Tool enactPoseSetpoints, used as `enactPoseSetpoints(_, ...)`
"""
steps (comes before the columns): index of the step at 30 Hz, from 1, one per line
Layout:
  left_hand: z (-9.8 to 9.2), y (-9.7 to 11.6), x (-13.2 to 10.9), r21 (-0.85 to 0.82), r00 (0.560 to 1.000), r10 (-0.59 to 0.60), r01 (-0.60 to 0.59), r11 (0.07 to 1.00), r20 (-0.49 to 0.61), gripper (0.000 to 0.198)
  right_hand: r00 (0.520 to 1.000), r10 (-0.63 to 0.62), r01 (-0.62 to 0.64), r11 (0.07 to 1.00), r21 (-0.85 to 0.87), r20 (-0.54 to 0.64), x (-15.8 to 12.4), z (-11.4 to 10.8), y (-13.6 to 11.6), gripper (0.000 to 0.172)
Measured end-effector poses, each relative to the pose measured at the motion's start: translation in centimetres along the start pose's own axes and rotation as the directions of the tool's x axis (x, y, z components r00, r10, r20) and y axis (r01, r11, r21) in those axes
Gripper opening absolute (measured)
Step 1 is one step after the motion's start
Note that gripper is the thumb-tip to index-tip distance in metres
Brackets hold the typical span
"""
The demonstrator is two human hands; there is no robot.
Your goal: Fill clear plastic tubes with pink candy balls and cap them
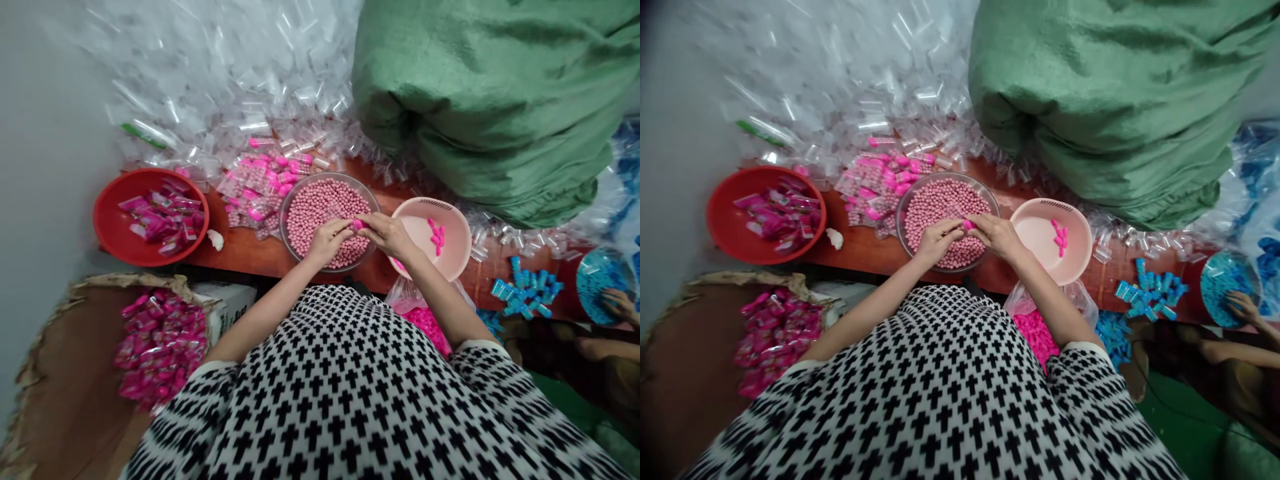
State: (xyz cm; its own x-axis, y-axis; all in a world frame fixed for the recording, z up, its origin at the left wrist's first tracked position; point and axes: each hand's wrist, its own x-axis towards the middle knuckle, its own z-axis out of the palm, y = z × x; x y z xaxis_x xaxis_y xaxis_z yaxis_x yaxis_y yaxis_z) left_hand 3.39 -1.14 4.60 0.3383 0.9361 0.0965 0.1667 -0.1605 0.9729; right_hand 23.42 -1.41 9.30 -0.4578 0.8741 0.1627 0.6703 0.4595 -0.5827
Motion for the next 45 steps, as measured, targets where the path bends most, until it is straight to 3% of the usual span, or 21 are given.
enactPoseSetpoints(7,-1.2,0.8,-0.6,-0.079,0.995,-0.043,0.036,0.996,-0.094,0.031,0.999,-0.002,0.003,1.0,-0.025,0.048,0.7,0.8,-1.3,0.04)
enactPoseSetpoints(12,-2.2,1.6,-0.4,-0.006,0.999,-0.003,0.002,1.0,-0.044,0.031,0.996,0.001,0.005,0.998,-0.058,0.095,1.1,1.5,-1.5,0.04)
enactPoseSetpoints(15,-2.6,1.3,-0.2,-0.006,1.0,-0.023,0.023,1.0,0.011,0.029,0.991,0.042,-0.051,0.997,0.063,0.127,1.8,1.3,-1.3,0.041)
enactPoseSetpoints(17,-2.6,1.0,-0.2,-0.123,0.997,-0.071,0.071,0.99,0.009,0.03,0.983,0.119,-0.149,0.962,0.228,0.14,2.2,0.8,-1.5,0.041)
enactPoseSetpoints(19,-2.4,0.7,-0.1,-0.32,0.986,-0.164,0.145,0.936,-0.033,0.036,0.962,0.219,-0.269,0.848,0.456,0.161,2.3,0.2,-1.9,0.042)
enactPoseSetpoints(22,-2.1,0.6,0.0,-0.565,0.941,-0.33,0.234,0.791,-0.073,0.049,0.918,0.323,-0.373,0.513,0.773,0.228,1.9,-0.3,-2.5,0.051)
enactPoseSetpoints(24,-2.2,0.6,0.1,-0.616,0.926,-0.369,0.245,0.749,-0.081,0.053,0.891,0.368,-0.391,0.331,0.859,0.264,1.6,0.0,-2.6,0.056)
enactPoseSetpoints(25,-2.3,0.6,0.1,-0.608,0.928,-0.36,0.233,0.759,-0.095,0.052,0.877,0.399,-0.397,0.286,0.872,0.268,1.6,0.3,-2.6,0.056)
enactPoseSetpoints(29,-2.9,0.7,0.0,-0.401,0.971,-0.203,0.139,0.906,-0.123,0.037,0.826,0.498,-0.414,0.217,0.884,0.265,2.6,1.5,-2.7,0.049)
enactPoseSetpoints(31,-3.1,0.8,-0.2,-0.289,0.987,-0.112,0.075,0.954,-0.116,0.029,0.802,0.464,-0.481,0.129,0.867,0.376,3.4,2.0,-3.0,0.046)
enactPoseSetpoints(34,-3.3,0.8,-0.6,-0.223,0.989,-0.058,0.025,0.974,-0.14,0.024,0.723,0.374,-0.611,-0.045,0.791,0.58,4.3,2.8,-3.7,0.04)
enactPoseSetpoints(37,-3.5,0.7,-1.0,-0.202,0.985,-0.071,0.039,0.979,-0.155,0.026,0.689,0.398,-0.604,-0.148,0.783,0.606,4.6,4.3,-4.2,0.032)
enactPoseSetpoints(42,-4.2,-0.3,-1.5,-0.181,0.982,-0.087,0.056,0.982,-0.167,0.031,0.68,0.465,-0.548,-0.191,0.814,0.567,5.1,7.4,-5.2,0.028)
enactPoseSetpoints(45,-5.8,-1.5,-1.0,-0.175,0.976,-0.122,0.09,0.981,-0.182,0.036,0.685,0.44,-0.594,-0.127,0.795,0.581,6.1,8.1,-4.8,0.038)
